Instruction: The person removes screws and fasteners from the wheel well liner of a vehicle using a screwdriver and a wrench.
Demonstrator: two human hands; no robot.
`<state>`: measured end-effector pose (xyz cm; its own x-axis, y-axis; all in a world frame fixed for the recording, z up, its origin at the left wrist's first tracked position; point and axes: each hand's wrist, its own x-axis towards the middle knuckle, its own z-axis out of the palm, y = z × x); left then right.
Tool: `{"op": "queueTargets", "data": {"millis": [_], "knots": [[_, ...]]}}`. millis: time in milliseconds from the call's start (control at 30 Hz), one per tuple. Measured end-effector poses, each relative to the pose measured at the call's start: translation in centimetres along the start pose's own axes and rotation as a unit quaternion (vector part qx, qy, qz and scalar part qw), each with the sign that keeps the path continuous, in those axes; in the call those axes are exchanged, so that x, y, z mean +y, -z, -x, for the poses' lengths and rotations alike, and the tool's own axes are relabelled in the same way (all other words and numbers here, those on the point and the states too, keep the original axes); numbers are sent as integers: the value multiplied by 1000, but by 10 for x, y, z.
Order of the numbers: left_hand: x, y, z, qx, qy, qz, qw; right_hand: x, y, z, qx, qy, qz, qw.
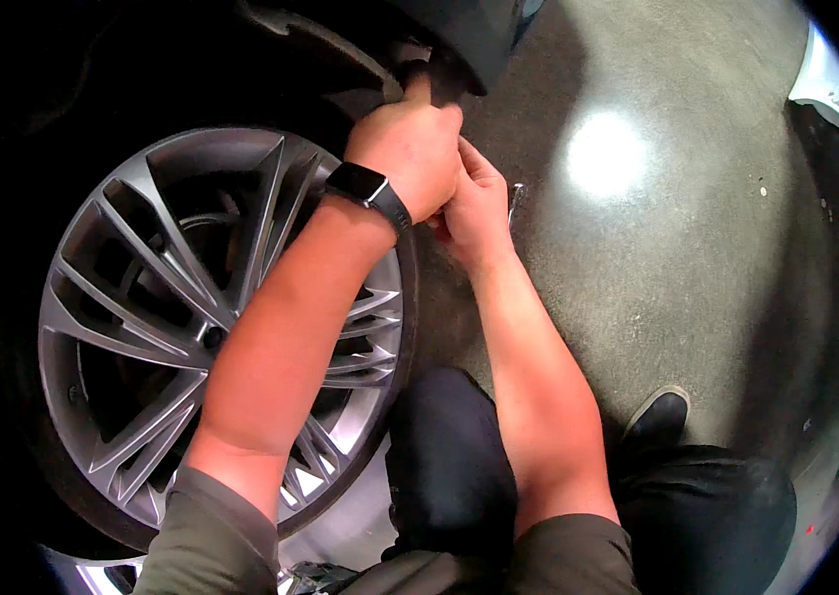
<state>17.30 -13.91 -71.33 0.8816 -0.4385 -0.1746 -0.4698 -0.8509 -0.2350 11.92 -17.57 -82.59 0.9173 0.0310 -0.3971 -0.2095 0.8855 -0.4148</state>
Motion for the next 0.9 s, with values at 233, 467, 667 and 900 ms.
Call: {"op": "queueTargets", "data": {"millis": [233,467,667,900], "knots": [[0,3,7,-25,8,24,999,-12,15,3,46,39,196,979],[25,0,-19,29,112,154,981,-33,12,10,31,-7,264,964],[42,10,-37,55,227,370,899,-18,24,4,6,3,209,978],[37,16,-50,-93,-69,-100,988,-23,21,21,-21,-14,123,992]]}}
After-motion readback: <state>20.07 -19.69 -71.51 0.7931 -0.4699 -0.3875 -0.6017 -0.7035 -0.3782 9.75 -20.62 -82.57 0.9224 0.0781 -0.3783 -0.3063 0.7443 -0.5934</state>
